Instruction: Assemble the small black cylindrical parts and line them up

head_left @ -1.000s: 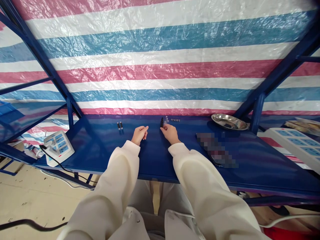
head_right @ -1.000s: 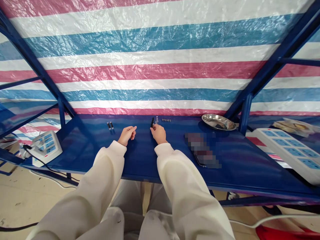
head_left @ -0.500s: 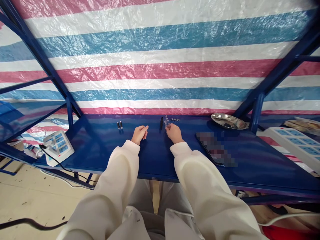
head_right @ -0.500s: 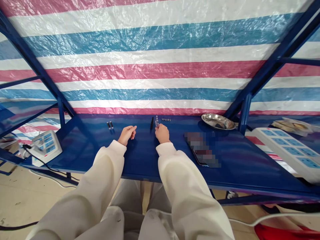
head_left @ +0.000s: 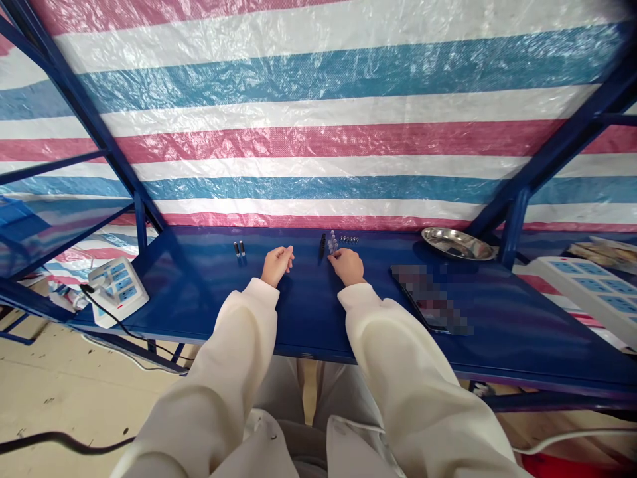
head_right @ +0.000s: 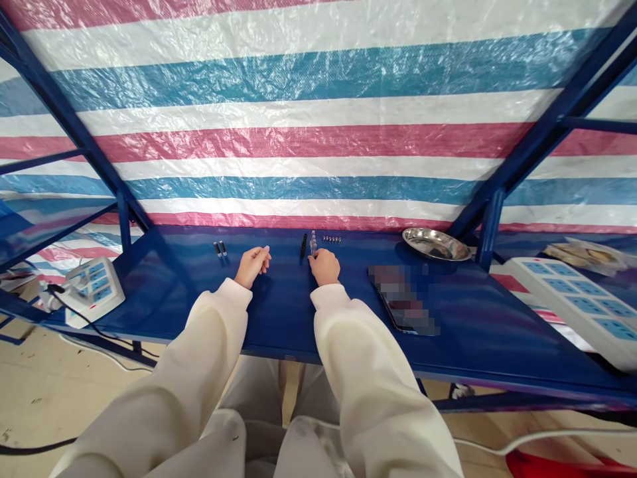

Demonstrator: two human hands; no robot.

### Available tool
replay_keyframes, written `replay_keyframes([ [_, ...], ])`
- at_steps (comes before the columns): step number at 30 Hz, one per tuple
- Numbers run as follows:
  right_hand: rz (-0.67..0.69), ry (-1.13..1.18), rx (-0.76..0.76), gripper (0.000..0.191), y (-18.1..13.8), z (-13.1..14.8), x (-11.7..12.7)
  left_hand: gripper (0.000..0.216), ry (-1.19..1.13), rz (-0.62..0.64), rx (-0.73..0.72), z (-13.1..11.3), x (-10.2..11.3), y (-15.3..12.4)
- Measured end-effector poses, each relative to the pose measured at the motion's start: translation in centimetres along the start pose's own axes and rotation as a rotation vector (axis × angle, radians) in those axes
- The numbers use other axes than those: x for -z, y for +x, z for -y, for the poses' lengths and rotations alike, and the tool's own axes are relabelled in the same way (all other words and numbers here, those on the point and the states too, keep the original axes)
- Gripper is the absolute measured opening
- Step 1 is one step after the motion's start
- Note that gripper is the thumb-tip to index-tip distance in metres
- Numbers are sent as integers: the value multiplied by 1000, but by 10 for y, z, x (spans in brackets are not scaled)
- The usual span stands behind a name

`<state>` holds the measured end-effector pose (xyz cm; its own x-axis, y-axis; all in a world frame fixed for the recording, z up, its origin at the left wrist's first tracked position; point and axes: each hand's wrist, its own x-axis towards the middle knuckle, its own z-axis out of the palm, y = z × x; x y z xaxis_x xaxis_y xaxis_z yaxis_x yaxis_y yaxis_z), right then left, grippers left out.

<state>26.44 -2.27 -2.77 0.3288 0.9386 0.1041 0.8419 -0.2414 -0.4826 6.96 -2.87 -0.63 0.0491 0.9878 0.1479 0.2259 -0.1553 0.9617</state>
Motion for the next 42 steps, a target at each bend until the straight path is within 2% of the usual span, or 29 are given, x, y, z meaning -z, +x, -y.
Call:
replay_keyframes([
  [3,22,-18,15,21,-4,1,3,17,329,-208,-223,-2,7,0],
  [5,32,-42,3,26,-8,4,8,19,515,-365,-285,-4,11,-1],
  [9,20,-86,-29,24,-18,12,20,38,730,-674,-164,-6,23,2],
  [13,-5,-64,4,21,-24,19,26,38,809,-822,7,0,37,10],
  [17,-54,-41,66,23,-26,22,26,32,824,-836,70,10,48,17],
  [23,-98,-26,131,27,-29,23,24,25,829,-821,93,14,50,19],
  [42,-145,0,160,26,-29,23,23,17,842,-803,64,13,52,18],
])
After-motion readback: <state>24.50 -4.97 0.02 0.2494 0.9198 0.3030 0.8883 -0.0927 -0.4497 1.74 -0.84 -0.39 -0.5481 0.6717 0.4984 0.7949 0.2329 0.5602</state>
